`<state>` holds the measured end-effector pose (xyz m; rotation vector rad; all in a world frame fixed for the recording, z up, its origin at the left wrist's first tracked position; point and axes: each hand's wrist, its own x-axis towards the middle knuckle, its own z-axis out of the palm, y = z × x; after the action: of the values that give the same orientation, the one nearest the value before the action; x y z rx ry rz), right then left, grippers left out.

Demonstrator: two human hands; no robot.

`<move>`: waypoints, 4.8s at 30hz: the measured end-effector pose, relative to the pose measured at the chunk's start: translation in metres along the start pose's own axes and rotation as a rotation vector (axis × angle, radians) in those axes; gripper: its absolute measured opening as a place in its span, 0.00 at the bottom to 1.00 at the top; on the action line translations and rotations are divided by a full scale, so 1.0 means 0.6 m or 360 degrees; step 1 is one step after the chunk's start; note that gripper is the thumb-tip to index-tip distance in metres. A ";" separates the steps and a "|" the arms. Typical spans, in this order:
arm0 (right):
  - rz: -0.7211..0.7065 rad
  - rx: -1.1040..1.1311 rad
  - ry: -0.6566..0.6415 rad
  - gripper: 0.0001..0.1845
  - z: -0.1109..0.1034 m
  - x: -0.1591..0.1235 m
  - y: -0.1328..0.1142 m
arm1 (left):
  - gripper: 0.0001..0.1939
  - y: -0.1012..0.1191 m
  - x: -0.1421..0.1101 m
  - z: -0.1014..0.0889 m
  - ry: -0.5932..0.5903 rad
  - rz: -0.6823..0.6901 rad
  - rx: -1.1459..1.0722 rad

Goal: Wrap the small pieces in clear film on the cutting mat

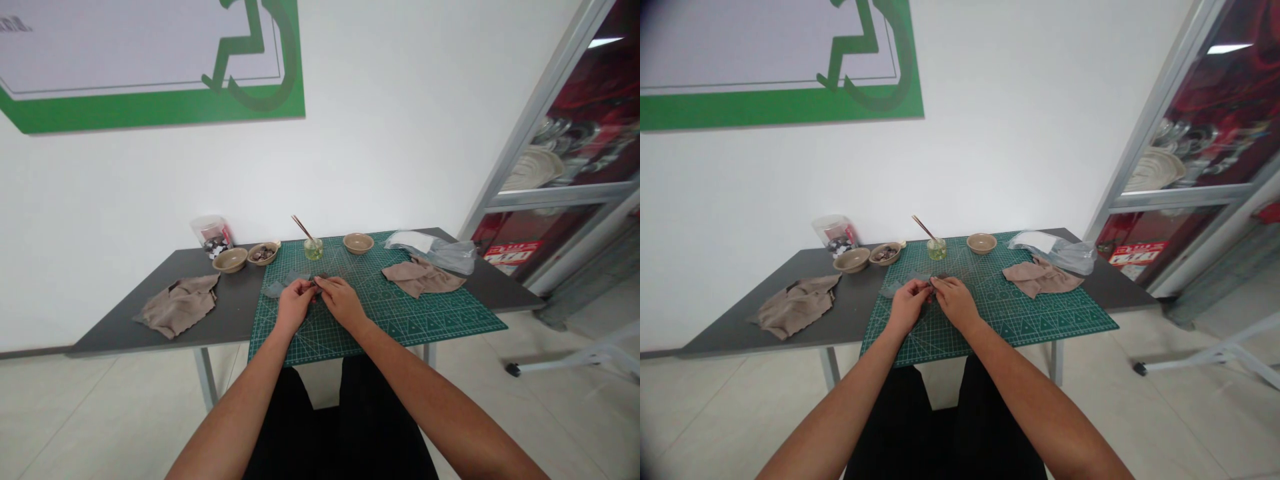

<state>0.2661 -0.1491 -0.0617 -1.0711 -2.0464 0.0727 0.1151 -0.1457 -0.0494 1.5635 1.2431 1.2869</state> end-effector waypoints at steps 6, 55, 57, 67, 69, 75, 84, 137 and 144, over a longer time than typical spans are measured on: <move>0.0009 -0.0004 -0.0016 0.23 0.004 -0.002 0.001 | 0.06 -0.008 0.002 0.002 -0.0009 0.0022 -0.0037; 0.0275 0.0218 0.0129 0.12 -0.003 -0.003 -0.005 | 0.12 -0.014 0.005 0.004 0.0041 0.0020 -0.0471; 0.0271 0.0192 0.0152 0.13 -0.001 -0.003 -0.003 | 0.13 -0.015 0.004 0.004 0.0020 -0.0013 -0.0519; 0.0062 0.0011 0.0004 0.20 0.002 -0.007 -0.007 | 0.10 -0.019 0.004 0.004 0.0067 0.0018 -0.0387; 0.0022 0.0000 -0.0027 0.21 0.001 -0.007 -0.009 | 0.09 -0.018 0.004 0.003 0.0115 0.0075 -0.0233; -0.0091 -0.0013 -0.0051 0.23 -0.002 -0.007 -0.010 | 0.05 -0.009 0.000 0.001 0.0121 0.0091 -0.0085; -0.0003 -0.0095 -0.0072 0.25 0.003 -0.009 -0.007 | 0.07 0.001 -0.006 0.002 0.0165 0.0045 -0.0122; 0.0747 0.0879 0.0301 0.09 -0.005 0.004 0.021 | 0.07 -0.020 0.003 0.005 0.0059 0.0078 -0.0078; 0.0549 0.0880 0.0400 0.07 -0.007 0.008 0.030 | 0.06 -0.018 0.003 0.004 0.0037 0.0080 -0.0021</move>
<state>0.2794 -0.1352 -0.0629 -1.0009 -1.4726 0.6112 0.1151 -0.1414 -0.0599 1.5836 1.2142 1.3456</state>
